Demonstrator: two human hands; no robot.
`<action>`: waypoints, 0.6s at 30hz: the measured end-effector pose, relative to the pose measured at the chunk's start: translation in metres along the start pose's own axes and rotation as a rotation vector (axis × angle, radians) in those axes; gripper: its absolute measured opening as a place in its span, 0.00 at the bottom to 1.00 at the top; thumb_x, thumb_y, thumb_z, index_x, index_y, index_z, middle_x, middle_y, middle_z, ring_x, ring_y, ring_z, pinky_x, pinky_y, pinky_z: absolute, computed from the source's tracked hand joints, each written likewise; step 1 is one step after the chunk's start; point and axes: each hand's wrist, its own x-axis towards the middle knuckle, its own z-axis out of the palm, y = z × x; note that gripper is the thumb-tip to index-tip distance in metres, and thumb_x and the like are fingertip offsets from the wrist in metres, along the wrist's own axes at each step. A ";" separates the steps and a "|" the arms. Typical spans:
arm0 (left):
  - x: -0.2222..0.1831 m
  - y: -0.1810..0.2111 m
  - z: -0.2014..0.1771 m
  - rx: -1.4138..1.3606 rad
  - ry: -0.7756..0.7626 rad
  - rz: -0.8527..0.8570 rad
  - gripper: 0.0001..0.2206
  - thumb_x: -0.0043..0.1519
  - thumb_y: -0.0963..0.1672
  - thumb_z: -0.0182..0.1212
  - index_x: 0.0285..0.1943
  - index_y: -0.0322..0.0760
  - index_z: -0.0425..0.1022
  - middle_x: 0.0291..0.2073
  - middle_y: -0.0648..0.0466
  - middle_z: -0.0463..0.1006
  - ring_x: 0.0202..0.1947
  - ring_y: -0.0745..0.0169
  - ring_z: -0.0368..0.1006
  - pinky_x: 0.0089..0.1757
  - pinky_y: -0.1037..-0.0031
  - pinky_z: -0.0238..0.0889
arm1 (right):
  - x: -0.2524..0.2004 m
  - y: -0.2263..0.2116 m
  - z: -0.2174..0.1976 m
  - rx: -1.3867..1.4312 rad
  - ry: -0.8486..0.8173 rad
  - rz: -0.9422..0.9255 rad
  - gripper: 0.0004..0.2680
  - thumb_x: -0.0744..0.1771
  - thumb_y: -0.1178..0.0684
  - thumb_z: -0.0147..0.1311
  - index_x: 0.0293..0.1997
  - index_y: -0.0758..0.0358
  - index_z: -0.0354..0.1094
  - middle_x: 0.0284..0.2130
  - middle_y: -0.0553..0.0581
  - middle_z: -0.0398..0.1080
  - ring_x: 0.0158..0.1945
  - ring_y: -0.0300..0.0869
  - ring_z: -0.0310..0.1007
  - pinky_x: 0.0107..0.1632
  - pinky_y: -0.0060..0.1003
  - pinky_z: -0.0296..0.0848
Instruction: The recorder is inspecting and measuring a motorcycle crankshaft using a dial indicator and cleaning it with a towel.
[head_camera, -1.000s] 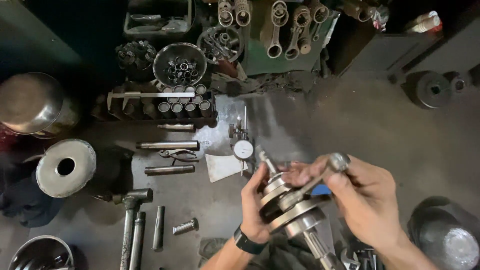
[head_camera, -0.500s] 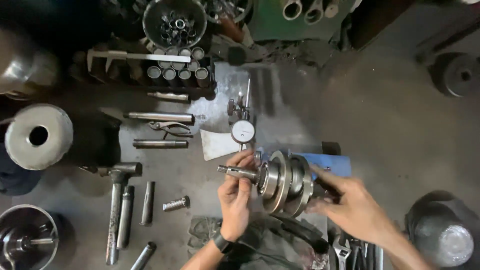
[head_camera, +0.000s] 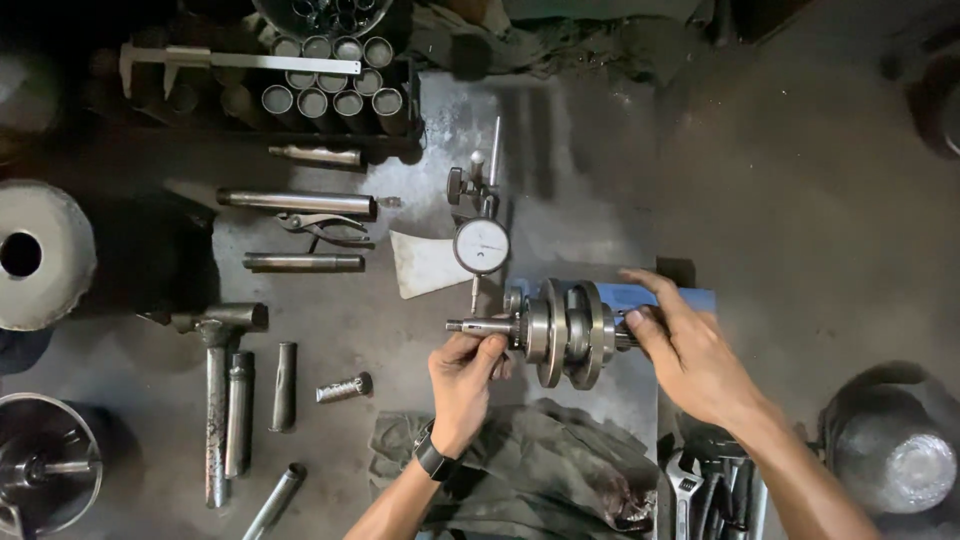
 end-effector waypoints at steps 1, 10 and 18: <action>0.001 -0.003 -0.001 0.001 0.004 0.001 0.07 0.65 0.40 0.63 0.37 0.24 0.78 0.27 0.53 0.75 0.25 0.68 0.69 0.30 0.74 0.63 | 0.001 0.001 0.001 0.023 -0.016 0.032 0.18 0.68 0.48 0.44 0.68 0.52 0.57 0.38 0.65 0.79 0.43 0.53 0.83 0.47 0.48 0.75; 0.007 -0.002 0.003 0.048 0.020 0.002 0.08 0.65 0.40 0.62 0.38 0.24 0.78 0.27 0.54 0.76 0.25 0.69 0.69 0.30 0.75 0.64 | 0.013 0.013 0.007 0.052 -0.013 -0.045 0.16 0.69 0.52 0.46 0.65 0.56 0.59 0.36 0.63 0.80 0.44 0.52 0.81 0.48 0.47 0.74; 0.009 -0.018 -0.006 0.016 -0.007 0.003 0.08 0.67 0.41 0.62 0.43 0.24 0.79 0.26 0.55 0.75 0.26 0.70 0.68 0.31 0.75 0.65 | 0.016 0.010 0.004 0.030 -0.058 0.006 0.15 0.68 0.52 0.47 0.63 0.55 0.62 0.30 0.63 0.78 0.35 0.51 0.80 0.42 0.46 0.73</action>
